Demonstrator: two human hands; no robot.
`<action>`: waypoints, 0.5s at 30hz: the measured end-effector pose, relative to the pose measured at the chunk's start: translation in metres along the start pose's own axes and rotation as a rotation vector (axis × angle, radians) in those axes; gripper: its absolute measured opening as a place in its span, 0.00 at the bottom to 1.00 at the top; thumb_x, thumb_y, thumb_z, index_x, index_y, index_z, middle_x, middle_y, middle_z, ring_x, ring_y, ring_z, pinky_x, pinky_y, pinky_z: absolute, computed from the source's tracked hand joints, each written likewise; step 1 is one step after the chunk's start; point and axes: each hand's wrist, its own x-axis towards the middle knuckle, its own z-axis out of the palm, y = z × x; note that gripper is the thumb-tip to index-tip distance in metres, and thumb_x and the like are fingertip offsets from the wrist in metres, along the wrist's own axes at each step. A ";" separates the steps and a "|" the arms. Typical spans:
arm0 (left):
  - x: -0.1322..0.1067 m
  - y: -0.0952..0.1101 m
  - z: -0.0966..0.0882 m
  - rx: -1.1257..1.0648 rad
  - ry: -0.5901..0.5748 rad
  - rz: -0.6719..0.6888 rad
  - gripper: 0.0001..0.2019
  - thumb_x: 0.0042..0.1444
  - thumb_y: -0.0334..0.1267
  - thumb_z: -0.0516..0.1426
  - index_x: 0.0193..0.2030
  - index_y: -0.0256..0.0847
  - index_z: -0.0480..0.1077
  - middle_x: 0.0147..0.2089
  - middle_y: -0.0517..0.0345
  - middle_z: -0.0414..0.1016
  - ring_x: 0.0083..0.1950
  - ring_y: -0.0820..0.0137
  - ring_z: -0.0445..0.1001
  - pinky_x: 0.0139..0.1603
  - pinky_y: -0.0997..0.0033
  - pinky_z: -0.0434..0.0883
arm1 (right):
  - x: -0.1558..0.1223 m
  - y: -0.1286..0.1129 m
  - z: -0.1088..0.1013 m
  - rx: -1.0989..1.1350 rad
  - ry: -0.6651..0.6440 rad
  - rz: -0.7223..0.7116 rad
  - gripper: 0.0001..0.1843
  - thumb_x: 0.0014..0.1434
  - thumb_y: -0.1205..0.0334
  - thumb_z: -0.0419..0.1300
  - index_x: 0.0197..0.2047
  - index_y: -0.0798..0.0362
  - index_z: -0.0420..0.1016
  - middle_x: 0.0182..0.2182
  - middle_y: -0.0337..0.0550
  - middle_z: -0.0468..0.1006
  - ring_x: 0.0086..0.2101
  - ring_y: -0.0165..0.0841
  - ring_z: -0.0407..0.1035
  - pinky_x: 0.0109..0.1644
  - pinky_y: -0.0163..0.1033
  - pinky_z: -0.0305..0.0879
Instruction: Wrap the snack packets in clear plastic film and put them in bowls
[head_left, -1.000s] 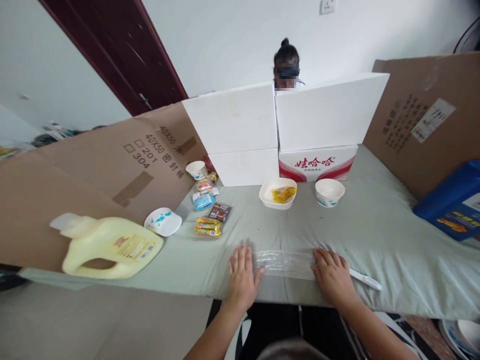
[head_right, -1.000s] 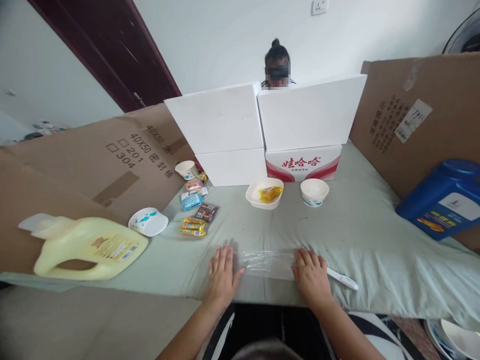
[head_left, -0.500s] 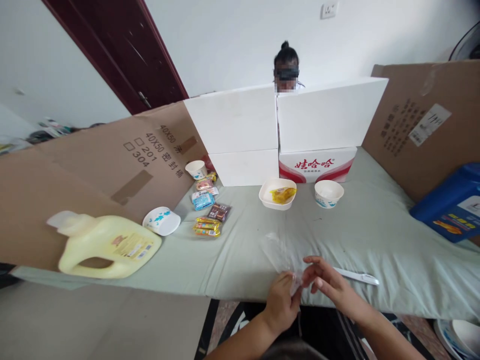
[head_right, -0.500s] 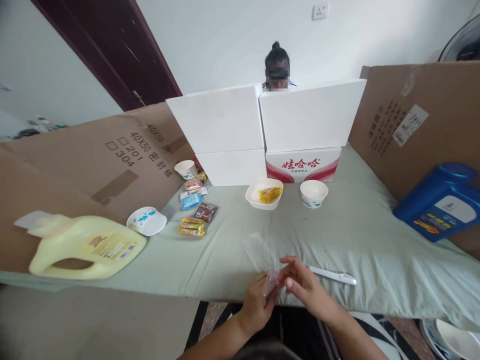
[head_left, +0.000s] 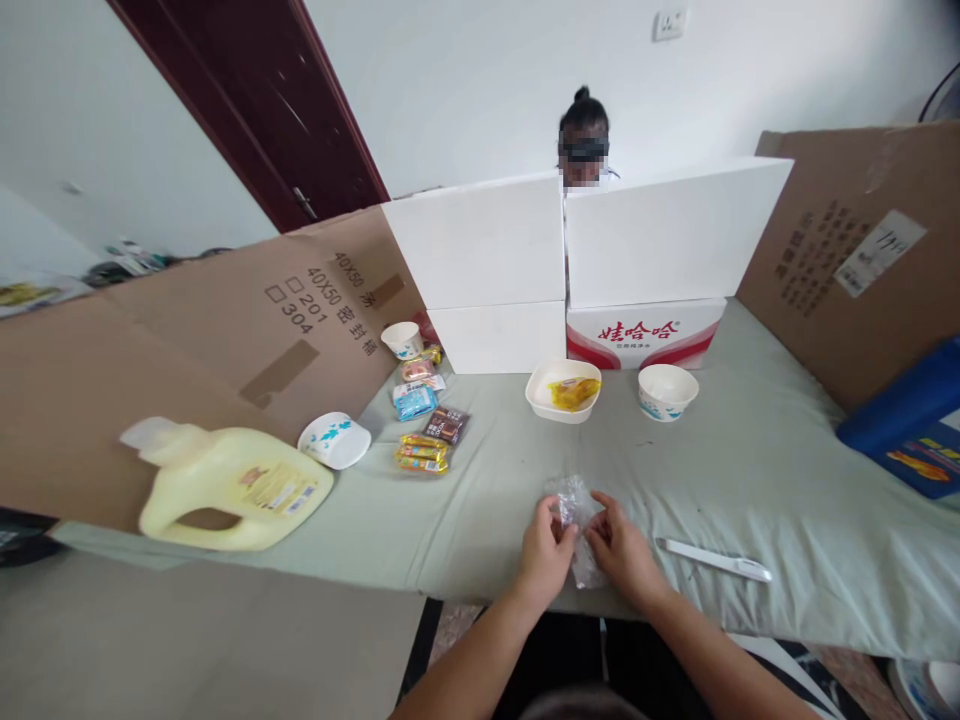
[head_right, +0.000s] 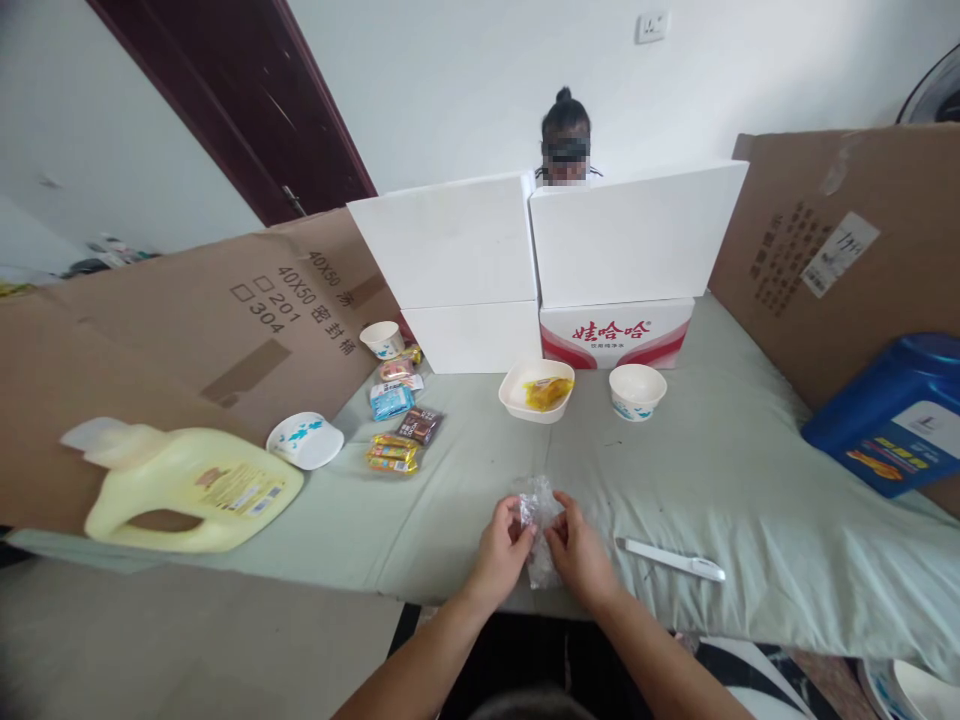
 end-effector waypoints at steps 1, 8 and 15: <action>0.005 0.000 -0.002 0.023 0.018 0.014 0.20 0.54 0.29 0.57 0.54 0.38 0.61 0.39 0.55 0.76 0.37 0.68 0.75 0.41 0.68 0.71 | 0.002 0.000 0.001 -0.032 0.007 0.002 0.25 0.59 0.61 0.50 0.59 0.57 0.57 0.29 0.39 0.73 0.30 0.34 0.71 0.36 0.40 0.66; 0.036 0.003 -0.006 0.185 0.097 0.136 0.22 0.57 0.27 0.53 0.59 0.38 0.59 0.37 0.55 0.75 0.39 0.67 0.76 0.45 0.66 0.71 | 0.005 0.001 0.009 -0.160 0.114 -0.009 0.21 0.60 0.60 0.48 0.56 0.55 0.59 0.35 0.46 0.77 0.28 0.35 0.72 0.33 0.40 0.66; 0.039 -0.019 0.004 0.420 0.122 0.288 0.23 0.55 0.26 0.50 0.59 0.40 0.62 0.54 0.46 0.72 0.54 0.59 0.72 0.55 0.55 0.69 | 0.002 -0.012 0.004 -0.416 0.150 -0.168 0.18 0.62 0.65 0.48 0.55 0.57 0.63 0.46 0.56 0.74 0.41 0.40 0.72 0.44 0.46 0.69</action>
